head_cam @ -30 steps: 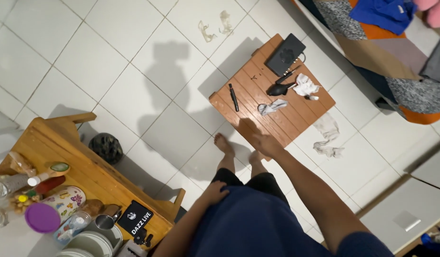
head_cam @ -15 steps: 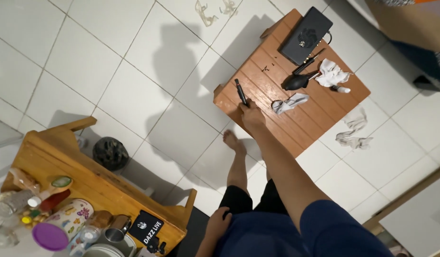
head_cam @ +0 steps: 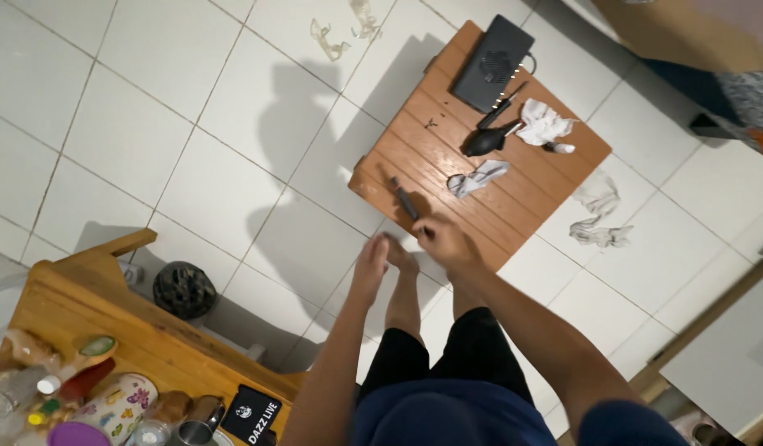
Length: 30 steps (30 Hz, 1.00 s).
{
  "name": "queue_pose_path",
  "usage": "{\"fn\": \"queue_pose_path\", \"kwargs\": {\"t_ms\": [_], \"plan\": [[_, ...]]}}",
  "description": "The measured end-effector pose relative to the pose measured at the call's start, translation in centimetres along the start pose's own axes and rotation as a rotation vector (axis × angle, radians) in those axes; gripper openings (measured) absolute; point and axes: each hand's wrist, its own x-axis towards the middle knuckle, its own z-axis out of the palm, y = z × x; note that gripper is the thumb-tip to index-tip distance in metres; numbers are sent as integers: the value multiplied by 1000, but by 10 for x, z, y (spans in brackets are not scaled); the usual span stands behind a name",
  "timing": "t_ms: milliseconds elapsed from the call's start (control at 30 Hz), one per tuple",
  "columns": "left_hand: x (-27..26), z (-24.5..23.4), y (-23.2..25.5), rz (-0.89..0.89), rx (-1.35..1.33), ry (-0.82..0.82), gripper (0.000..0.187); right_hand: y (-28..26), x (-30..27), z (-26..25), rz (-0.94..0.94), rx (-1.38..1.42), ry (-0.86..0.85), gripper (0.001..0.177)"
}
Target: Cleaning electronic devices and organizing small items on a table and shelves.
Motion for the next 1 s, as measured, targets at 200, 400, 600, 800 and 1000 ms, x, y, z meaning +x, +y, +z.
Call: {"fn": "queue_pose_path", "kwargs": {"t_ms": [200,400,600,800,1000], "plan": [[-54,74,75,84,-736,-326,33,-22,-106,-39,51,499,-28,13],[-161,126,134,334,-1042,-442,21,-118,-161,-130,215,1026,-21,25],[-237,155,195,384,-973,-512,27,-146,-205,-195,110,942,-49,29],[-290,197,197,495,-998,-613,24,-173,-242,-248,75,635,-28,25],[-323,216,194,615,-1106,-538,20,-194,-281,-277,-163,320,96,28]]}}
